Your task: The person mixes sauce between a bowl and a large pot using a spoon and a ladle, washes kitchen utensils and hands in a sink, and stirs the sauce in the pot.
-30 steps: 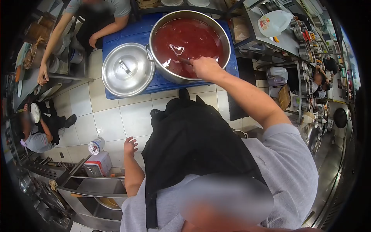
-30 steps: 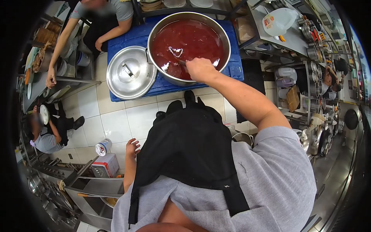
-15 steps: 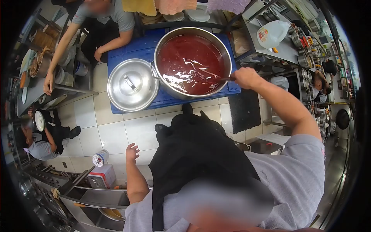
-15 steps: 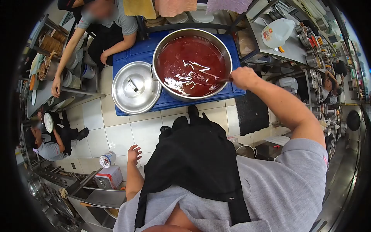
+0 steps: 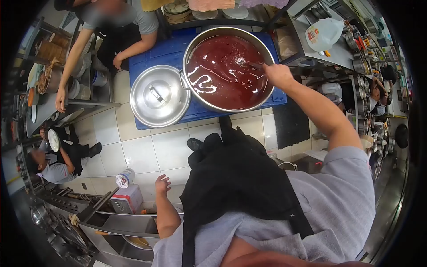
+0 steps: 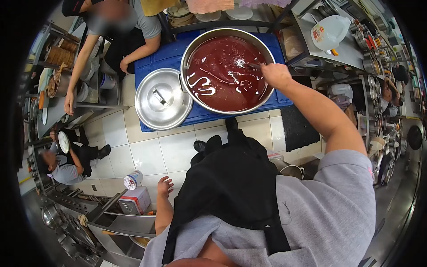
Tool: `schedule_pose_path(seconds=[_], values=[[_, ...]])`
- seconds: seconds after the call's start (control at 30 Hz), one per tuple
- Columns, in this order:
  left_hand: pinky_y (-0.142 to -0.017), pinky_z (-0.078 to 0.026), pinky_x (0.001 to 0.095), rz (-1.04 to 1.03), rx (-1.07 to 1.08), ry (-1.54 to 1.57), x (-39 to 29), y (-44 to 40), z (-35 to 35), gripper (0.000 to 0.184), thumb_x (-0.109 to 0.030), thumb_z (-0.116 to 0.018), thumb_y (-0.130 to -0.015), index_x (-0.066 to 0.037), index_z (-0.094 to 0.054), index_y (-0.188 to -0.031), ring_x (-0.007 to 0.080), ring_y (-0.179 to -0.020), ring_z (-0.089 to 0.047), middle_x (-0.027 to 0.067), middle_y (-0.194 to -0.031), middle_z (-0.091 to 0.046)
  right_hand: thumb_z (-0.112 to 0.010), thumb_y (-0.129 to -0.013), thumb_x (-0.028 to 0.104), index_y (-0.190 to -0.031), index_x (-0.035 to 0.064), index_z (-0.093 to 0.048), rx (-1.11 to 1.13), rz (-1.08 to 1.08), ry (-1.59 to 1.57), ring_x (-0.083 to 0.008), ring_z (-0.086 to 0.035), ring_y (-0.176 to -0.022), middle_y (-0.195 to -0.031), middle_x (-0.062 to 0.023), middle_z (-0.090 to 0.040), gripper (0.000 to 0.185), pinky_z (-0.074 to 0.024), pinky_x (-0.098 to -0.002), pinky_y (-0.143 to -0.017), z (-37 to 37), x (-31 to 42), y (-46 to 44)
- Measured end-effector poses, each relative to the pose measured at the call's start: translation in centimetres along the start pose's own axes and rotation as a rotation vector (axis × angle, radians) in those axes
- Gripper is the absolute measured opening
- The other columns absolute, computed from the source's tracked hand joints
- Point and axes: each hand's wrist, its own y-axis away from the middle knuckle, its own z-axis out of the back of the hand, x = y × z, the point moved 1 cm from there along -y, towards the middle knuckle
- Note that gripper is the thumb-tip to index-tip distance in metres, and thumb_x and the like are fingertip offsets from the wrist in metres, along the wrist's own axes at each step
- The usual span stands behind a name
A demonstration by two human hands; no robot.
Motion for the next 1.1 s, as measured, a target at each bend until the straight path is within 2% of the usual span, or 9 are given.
schedule_pose_path(seconds=[0.13, 0.27, 0.33, 0.5, 0.6, 0.67, 0.7, 0.87, 1.1], values=[[-0.073, -0.049, 0.0431, -0.026, 0.008, -0.054, -1.8, 0.0, -1.0, 0.05, 0.0, -0.04, -0.086, -0.015, -0.05, -0.133, 0.0215, -0.093, -0.064, 0.0078, -0.12, -0.065, -0.057, -0.088, 0.016, -0.097, 0.0051, -0.072, -0.014, 0.025, -0.117, -0.0321, -0.071, -0.091, -0.099, -0.0174, -0.072, 0.02, -0.0581, -0.0434, -0.076, 1.3, 6.3, -2.2], [-0.074, -0.049, 0.0422, -0.101, 0.017, -0.006, -4.2, 0.2, -1.1, 0.041, -0.005, -0.047, -0.091, -0.016, -0.051, -0.13, 0.019, -0.091, -0.063, 0.0046, -0.116, -0.065, -0.054, -0.087, 0.011, -0.097, 0.0049, -0.073, 0.001, 0.191, -0.096, -0.0316, -0.071, -0.092, -0.099, -0.0159, -0.073, 0.023, -0.0575, -0.0427, -0.077, 5.7, 11.7, 0.1], [-0.077, -0.049, 0.0428, -0.126, 0.035, 0.015, -4.7, -0.3, -0.9, 0.039, -0.009, -0.047, -0.092, -0.016, -0.051, -0.13, 0.0195, -0.093, -0.063, 0.0045, -0.117, -0.065, -0.053, -0.086, 0.011, -0.095, 0.0048, -0.073, -0.072, 0.239, -0.106, -0.0315, -0.071, -0.09, -0.097, -0.0165, -0.073, 0.023, -0.0571, -0.0427, -0.076, 5.3, 12.7, 1.1], [-0.08, -0.049, 0.0441, -0.148, 0.042, 0.022, -4.5, -1.3, -1.5, 0.04, -0.011, -0.047, -0.092, -0.016, -0.05, -0.132, 0.0211, -0.096, -0.063, 0.0051, -0.121, -0.064, -0.053, -0.085, 0.01, -0.094, 0.0015, -0.072, 0.041, 0.337, -0.084, -0.0331, -0.071, -0.089, -0.093, -0.019, -0.072, 0.022, -0.0572, -0.0434, -0.074, 4.7, 13.4, 4.4], [-0.08, -0.049, 0.0451, -0.116, 0.06, 0.025, -4.4, -1.5, -2.3, 0.043, -0.006, -0.046, -0.09, -0.015, -0.049, -0.133, 0.0224, -0.097, -0.063, 0.0058, -0.122, -0.063, -0.055, -0.085, 0.011, -0.097, 0.001, -0.071, 0.095, 0.37, -0.061, -0.0337, -0.071, -0.09, -0.094, -0.019, -0.072, 0.022, -0.0573, -0.0438, -0.075, 5.4, 12.4, 6.8], [-0.081, -0.05, 0.0468, -0.086, 0.077, 0.017, -3.6, -2.2, -2.8, 0.051, 0.001, -0.04, -0.086, -0.012, -0.048, -0.135, 0.0249, -0.1, -0.064, 0.0107, -0.124, -0.063, -0.06, -0.083, 0.013, -0.101, 0.0008, -0.069, 0.227, 0.361, -0.043, -0.0344, -0.07, -0.09, -0.095, -0.0194, -0.071, 0.023, -0.0569, -0.0444, -0.076, 5.4, 10.9, 8.2], [-0.08, -0.05, 0.0473, -0.085, 0.083, 0.007, -3.3, -2.6, -3.1, 0.052, 0.002, -0.039, -0.086, -0.012, -0.048, -0.135, 0.0252, -0.1, -0.064, 0.011, -0.124, -0.063, -0.064, -0.083, 0.016, -0.105, 0.0055, -0.069, 0.273, 0.311, -0.062, -0.0344, -0.07, -0.094, -0.098, -0.0179, -0.071, 0.025, -0.056, -0.0455, -0.079, 4.4, 9.6, 8.3], [-0.08, -0.05, 0.0473, -0.086, 0.108, 0.011, -3.3, -2.6, -3.1, 0.052, 0.002, -0.039, -0.086, -0.012, -0.047, -0.136, 0.0256, -0.101, -0.063, 0.0106, -0.125, -0.062, -0.063, -0.088, 0.022, -0.111, 0.0188, -0.071, 0.371, 0.169, -0.045, -0.0327, -0.069, -0.098, -0.101, -0.0142, -0.071, 0.024, -0.0555, -0.0448, -0.082, 4.0, 2.5, 8.9], [-0.08, -0.05, 0.0446, -0.078, 0.037, 0.034, -4.5, -1.3, -0.4, 0.051, 0.001, -0.042, -0.087, -0.013, -0.048, -0.135, 0.024, -0.103, -0.062, 0.0082, -0.126, -0.062, -0.062, -0.084, 0.018, -0.103, 0.0153, -0.072, 0.186, 0.056, 0.224, -0.032, -0.07, -0.094, -0.098, -0.0129, -0.072, 0.021, -0.0569, -0.0443, -0.079, 3.7, -2.4, 5.1]])
